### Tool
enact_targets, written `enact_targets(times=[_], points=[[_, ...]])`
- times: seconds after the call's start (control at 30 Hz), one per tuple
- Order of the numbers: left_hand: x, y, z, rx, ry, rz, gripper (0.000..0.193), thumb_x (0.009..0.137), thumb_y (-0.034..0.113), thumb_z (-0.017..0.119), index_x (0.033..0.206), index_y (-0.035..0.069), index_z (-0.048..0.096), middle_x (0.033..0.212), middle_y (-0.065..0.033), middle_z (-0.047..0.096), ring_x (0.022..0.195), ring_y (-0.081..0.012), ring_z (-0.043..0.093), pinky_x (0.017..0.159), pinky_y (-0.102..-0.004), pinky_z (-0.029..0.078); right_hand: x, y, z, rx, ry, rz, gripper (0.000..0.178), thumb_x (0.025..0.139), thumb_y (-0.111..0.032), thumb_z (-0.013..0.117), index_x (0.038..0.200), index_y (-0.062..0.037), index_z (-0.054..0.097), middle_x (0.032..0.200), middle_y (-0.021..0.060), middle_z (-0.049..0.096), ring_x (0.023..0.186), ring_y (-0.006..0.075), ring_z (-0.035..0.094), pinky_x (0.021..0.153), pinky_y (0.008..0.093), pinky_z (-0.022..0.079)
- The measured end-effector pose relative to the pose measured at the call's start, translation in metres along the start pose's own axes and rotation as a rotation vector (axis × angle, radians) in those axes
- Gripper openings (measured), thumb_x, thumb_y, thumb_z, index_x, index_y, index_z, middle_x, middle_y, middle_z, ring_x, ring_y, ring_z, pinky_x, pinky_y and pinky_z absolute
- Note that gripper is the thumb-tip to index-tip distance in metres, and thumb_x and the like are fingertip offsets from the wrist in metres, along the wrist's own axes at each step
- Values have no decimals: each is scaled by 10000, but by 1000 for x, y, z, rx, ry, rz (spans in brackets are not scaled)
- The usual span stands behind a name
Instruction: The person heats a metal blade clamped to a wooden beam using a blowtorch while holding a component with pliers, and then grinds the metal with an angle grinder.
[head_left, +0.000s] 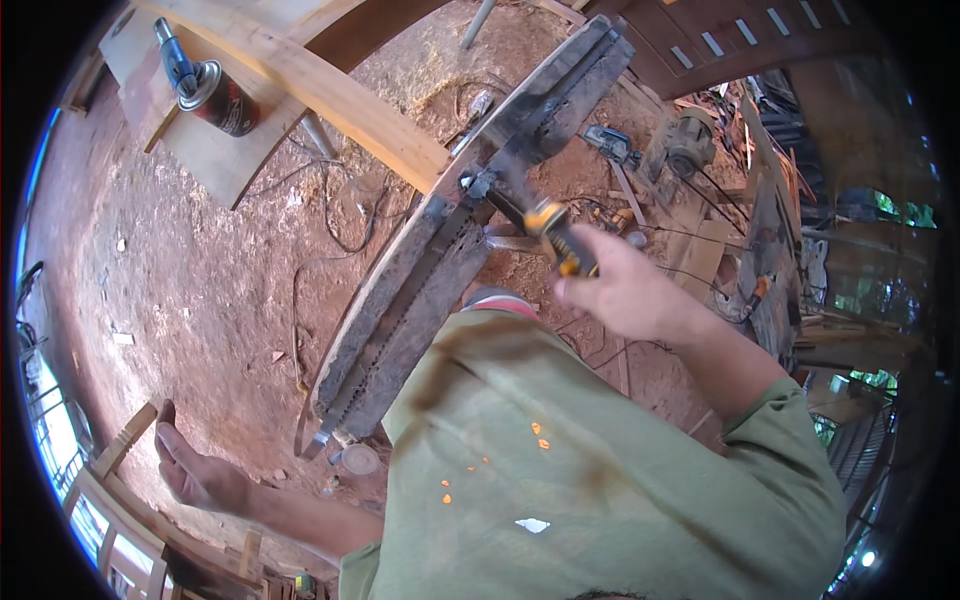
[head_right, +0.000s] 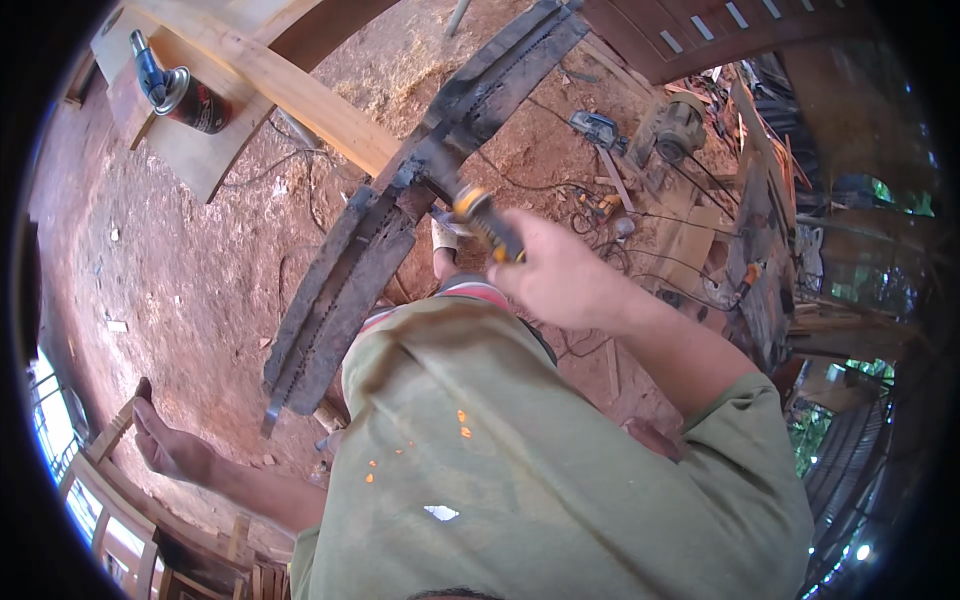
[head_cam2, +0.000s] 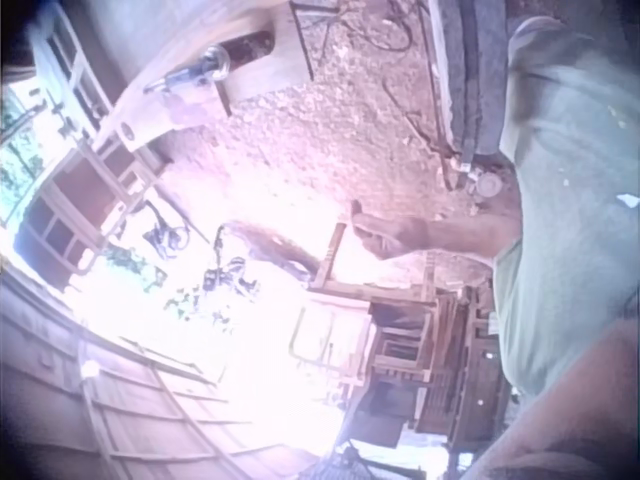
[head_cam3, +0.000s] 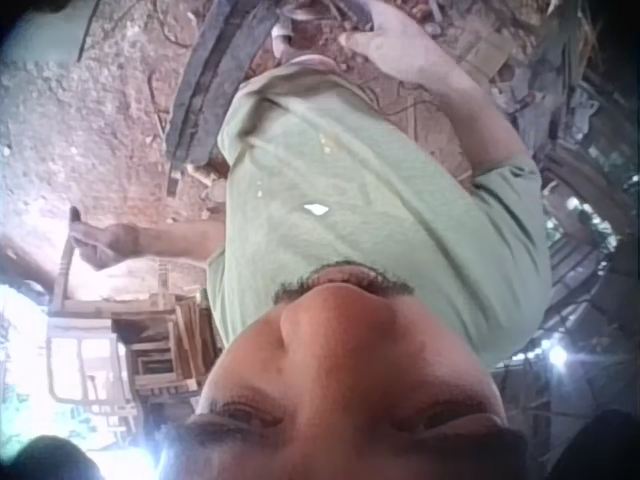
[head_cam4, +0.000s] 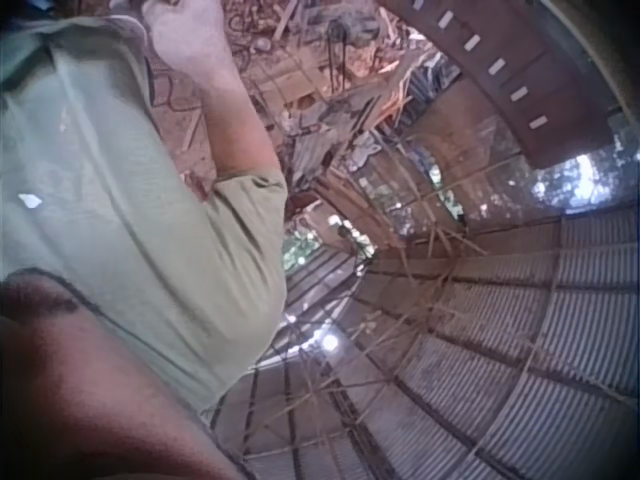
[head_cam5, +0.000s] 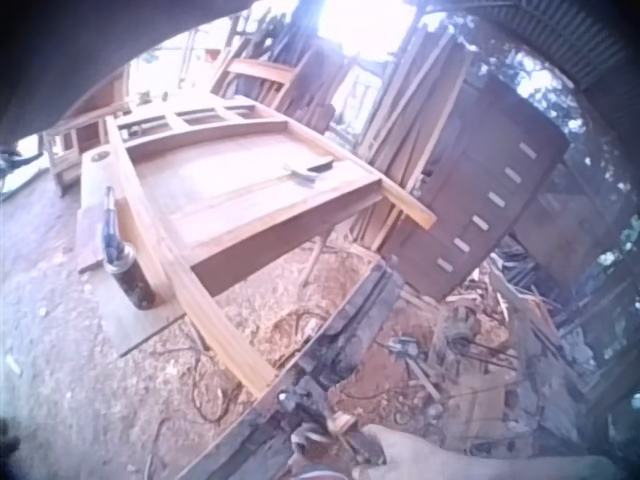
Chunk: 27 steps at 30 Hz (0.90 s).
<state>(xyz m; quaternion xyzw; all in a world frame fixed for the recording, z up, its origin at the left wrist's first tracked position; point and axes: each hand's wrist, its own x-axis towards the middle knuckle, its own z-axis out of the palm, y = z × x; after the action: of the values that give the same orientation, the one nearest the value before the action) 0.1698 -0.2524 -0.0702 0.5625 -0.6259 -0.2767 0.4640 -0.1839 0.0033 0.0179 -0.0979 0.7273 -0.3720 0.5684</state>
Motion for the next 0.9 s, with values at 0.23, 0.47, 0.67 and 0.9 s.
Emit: enact_targets(times=[0.23,0.47,0.67,0.9], points=[[-4,-5,-4,43,21,-26,270,1002,160,598,1110,-63,707,1108,-198,725,1066,-231,672,1035,-341,479,4,17,-10,-63,84,-6,349,926,-30,623,1257,-11,516,991,52,604,812,117,596,708,299,521],[-4,-2,7,-19,13,-27,257,992,153,608,1086,-60,717,1090,-197,732,1061,-232,679,1056,-344,470,0,13,9,-142,88,-38,353,930,-57,639,1258,-2,519,1016,36,600,890,112,577,818,310,501],[-2,-8,8,-29,0,-35,259,994,151,599,1088,-60,716,1091,-198,733,1077,-242,679,1073,-350,461,4,23,4,-281,153,-183,321,945,-94,643,1229,12,540,999,41,600,971,124,552,901,325,466],[-2,-4,10,17,-10,-23,293,1006,191,582,1095,-53,719,1103,-199,730,1097,-254,671,1082,-352,453,23,-13,-66,-746,15,-58,343,930,-103,651,1245,5,567,995,53,625,949,166,556,878,353,466]])
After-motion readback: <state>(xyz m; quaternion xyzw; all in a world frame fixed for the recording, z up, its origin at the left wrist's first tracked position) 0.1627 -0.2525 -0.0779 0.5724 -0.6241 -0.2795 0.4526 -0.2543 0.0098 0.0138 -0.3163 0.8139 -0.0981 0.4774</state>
